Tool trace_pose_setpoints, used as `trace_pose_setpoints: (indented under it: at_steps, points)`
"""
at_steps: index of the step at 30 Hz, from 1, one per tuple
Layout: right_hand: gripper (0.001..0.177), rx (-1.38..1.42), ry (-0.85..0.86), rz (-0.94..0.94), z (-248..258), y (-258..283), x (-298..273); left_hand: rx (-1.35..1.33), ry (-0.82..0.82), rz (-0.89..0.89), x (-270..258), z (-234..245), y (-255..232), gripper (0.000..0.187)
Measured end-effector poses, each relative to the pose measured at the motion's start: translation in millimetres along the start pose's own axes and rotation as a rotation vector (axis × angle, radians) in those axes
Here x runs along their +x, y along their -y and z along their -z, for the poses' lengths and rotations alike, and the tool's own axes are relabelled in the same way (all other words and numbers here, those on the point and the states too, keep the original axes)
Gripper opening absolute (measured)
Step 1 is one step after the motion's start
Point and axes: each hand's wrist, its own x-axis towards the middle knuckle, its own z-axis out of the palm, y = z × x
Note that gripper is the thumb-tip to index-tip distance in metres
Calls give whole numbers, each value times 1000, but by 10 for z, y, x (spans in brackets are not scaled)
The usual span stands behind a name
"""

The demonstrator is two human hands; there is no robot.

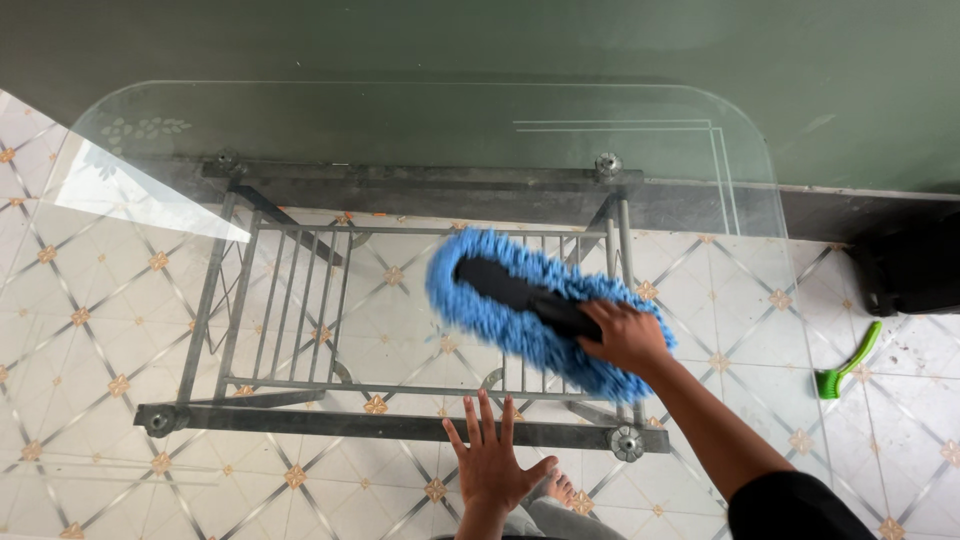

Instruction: The person uses a blue duster to wipe the surface of a glass table. They move the duster back and forth across the glass top while occasionally steadying the table with their other hand.

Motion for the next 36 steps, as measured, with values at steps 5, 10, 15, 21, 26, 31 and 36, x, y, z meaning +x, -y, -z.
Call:
trace_pose_setpoints:
  at_steps: [5, 10, 15, 21, 26, 31, 36]
  points:
    - [62, 140, -369, -60, -346, -653, -603, 38, 15, -19, -133, -138, 49, 120]
    - [60, 295, -191, -803, -294, -1588, -25, 7, 8, -30, -57, -60, 45, 121]
    - [71, 218, -410, -828, -99, -1949, 858, -68, 1053, 218, 82, 73, -6, 122]
    - [69, 213, -159, -577, 400, -936, 1408, -39, 56, -4, 17, -9, 25, 124]
    - [62, 129, -55, -201, 429, 187, 1025, -50, 343, 65, 10, -36, 22, 120]
    - [65, 74, -77, -25, -97, 608, -178, -12, -14, -7, -53, -66, 17, 117]
    - [56, 221, -285, -200, -595, -4, -1281, 51, 996, 188, 44, 62, -19, 118]
